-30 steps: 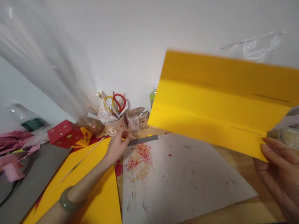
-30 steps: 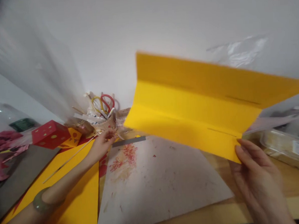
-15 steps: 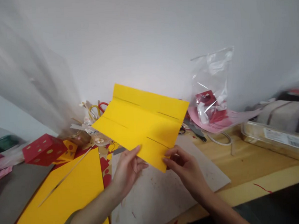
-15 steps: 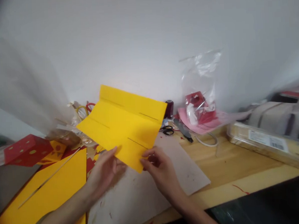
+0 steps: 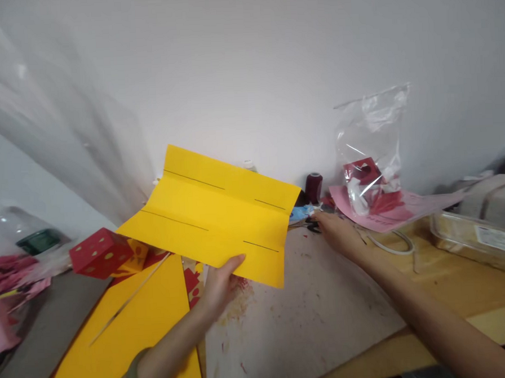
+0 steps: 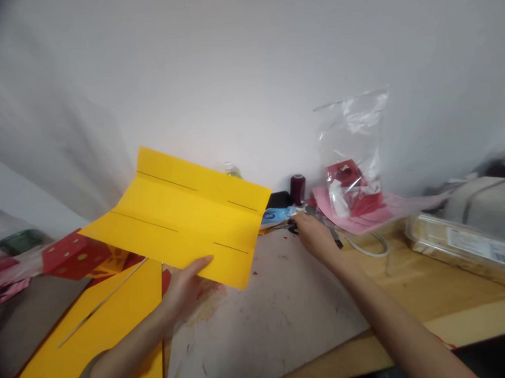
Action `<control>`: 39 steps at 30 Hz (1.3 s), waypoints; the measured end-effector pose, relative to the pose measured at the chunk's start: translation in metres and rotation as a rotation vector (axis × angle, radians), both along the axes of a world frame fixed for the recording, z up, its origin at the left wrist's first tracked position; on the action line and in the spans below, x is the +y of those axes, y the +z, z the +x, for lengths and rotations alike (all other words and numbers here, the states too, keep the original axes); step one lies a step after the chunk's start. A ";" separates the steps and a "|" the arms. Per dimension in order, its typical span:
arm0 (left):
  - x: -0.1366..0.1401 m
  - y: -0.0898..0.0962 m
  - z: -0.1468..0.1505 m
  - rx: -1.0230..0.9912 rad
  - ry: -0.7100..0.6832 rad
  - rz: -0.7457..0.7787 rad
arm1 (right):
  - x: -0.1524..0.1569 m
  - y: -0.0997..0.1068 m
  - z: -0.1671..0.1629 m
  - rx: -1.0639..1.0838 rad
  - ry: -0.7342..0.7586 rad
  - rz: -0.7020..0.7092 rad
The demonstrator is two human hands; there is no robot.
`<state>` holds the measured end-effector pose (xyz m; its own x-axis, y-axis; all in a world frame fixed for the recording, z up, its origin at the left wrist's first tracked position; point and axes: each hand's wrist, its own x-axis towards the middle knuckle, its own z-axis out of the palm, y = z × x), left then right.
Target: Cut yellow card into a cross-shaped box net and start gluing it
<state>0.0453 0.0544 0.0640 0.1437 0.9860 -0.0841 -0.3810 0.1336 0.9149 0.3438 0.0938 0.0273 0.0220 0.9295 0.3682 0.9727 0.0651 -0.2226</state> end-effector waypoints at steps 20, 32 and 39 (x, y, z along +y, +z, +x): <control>0.016 0.007 -0.008 -0.006 0.050 0.085 | -0.055 0.022 -0.003 0.269 0.098 -0.252; 0.027 0.020 -0.015 0.016 0.003 0.197 | -0.124 0.019 -0.083 0.942 0.325 -0.458; 0.033 0.010 -0.016 0.008 -0.091 0.173 | -0.116 0.009 -0.094 0.972 0.383 -0.566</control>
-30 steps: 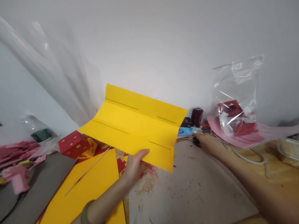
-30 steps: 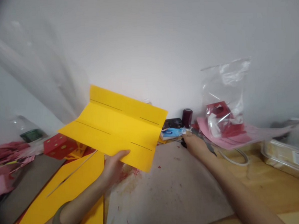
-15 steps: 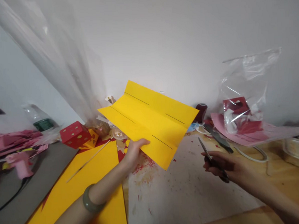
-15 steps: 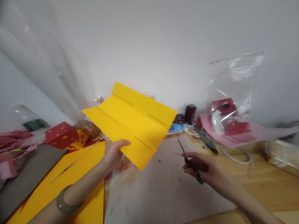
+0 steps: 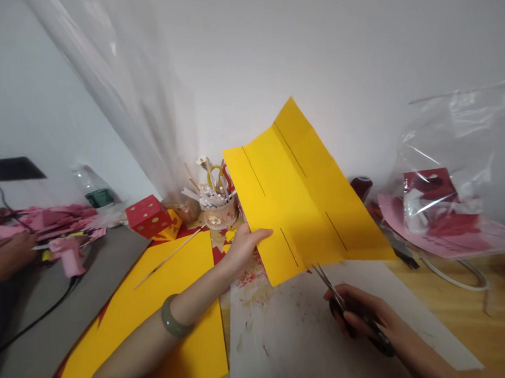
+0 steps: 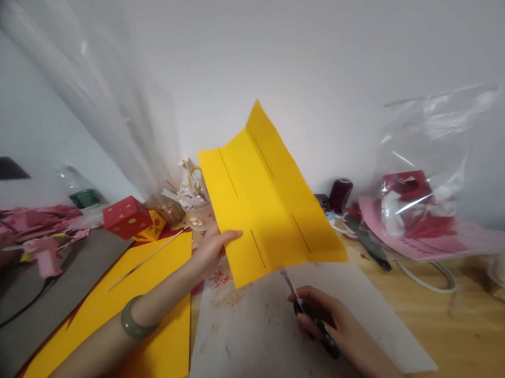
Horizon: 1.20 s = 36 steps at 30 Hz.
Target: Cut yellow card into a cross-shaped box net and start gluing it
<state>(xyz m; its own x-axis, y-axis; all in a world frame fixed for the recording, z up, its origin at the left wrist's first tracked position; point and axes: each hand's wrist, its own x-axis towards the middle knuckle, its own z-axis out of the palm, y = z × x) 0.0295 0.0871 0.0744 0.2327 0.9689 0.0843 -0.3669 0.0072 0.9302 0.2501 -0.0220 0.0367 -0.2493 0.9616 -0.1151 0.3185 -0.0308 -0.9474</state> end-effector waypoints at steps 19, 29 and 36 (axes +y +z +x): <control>-0.015 0.006 0.004 -0.049 0.048 0.000 | -0.019 -0.001 -0.034 0.233 -0.029 -0.088; -0.026 0.015 0.004 -0.037 0.067 -0.030 | -0.028 0.002 -0.031 0.221 -0.089 -0.088; -0.028 0.007 0.005 0.010 0.044 -0.019 | -0.025 -0.001 -0.031 0.187 -0.041 -0.080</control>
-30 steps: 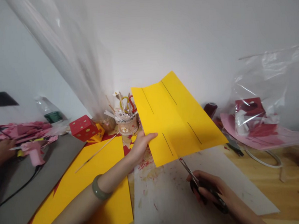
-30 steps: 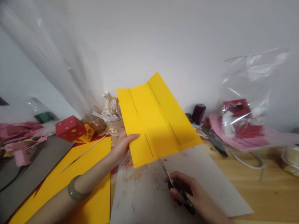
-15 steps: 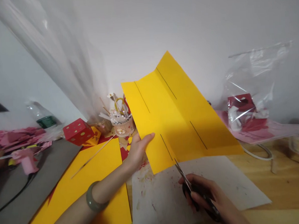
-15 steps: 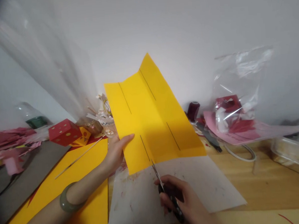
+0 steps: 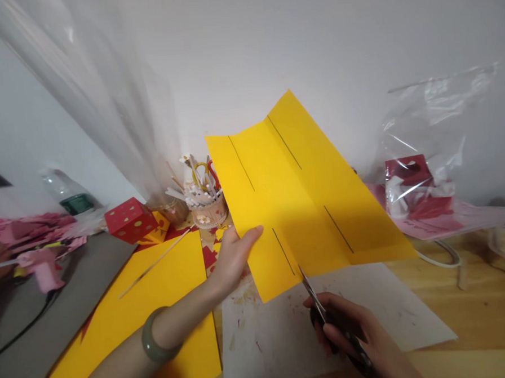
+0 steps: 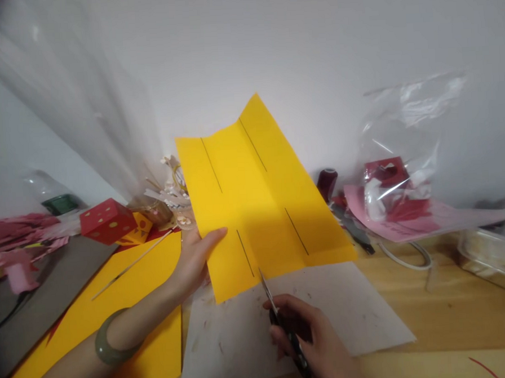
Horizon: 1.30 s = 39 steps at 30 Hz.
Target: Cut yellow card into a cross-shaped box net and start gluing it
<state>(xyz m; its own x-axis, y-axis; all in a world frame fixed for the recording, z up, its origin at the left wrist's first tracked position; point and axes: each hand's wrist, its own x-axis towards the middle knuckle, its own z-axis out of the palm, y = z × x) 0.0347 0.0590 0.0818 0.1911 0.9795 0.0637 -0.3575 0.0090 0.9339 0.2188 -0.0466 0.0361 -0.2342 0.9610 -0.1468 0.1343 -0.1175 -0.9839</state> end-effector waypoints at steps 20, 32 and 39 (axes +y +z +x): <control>0.002 -0.001 0.000 -0.038 -0.010 0.035 | -0.004 -0.002 0.001 0.046 -0.095 0.025; 0.003 -0.003 0.000 -0.042 -0.011 0.033 | -0.004 -0.010 0.002 -0.033 -0.135 0.036; 0.002 -0.004 0.000 -0.003 0.003 0.042 | -0.004 -0.005 0.002 -0.040 -0.073 0.006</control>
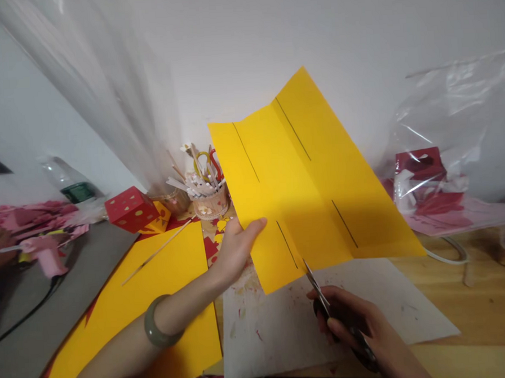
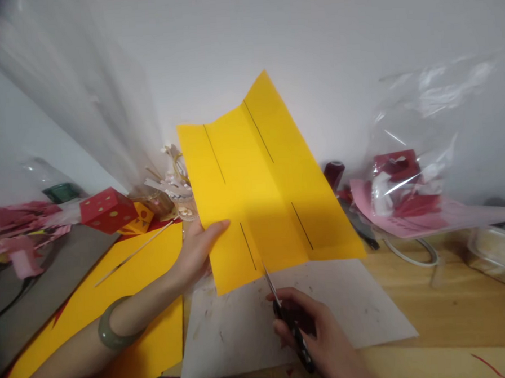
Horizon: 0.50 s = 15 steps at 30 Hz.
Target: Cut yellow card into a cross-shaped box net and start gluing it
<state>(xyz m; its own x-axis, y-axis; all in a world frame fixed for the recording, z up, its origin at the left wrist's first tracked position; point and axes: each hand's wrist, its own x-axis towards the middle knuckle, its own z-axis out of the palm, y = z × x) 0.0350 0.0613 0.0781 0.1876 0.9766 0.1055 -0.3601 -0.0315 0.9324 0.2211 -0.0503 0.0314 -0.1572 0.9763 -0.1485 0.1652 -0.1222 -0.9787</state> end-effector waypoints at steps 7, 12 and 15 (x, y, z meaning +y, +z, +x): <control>0.001 -0.001 -0.001 0.001 0.003 -0.014 | 0.001 -0.001 0.002 -0.105 -0.007 0.031; 0.001 -0.001 -0.001 -0.003 -0.007 0.001 | 0.002 0.000 0.004 -0.168 0.020 0.023; 0.001 -0.001 -0.001 0.006 0.002 0.005 | 0.001 0.001 0.001 -0.153 -0.020 0.037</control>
<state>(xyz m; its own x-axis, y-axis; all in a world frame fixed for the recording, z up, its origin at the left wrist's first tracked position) 0.0342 0.0621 0.0766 0.1858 0.9765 0.1094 -0.3544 -0.0372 0.9344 0.2225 -0.0495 0.0325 -0.1158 0.9843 -0.1333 0.3102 -0.0917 -0.9462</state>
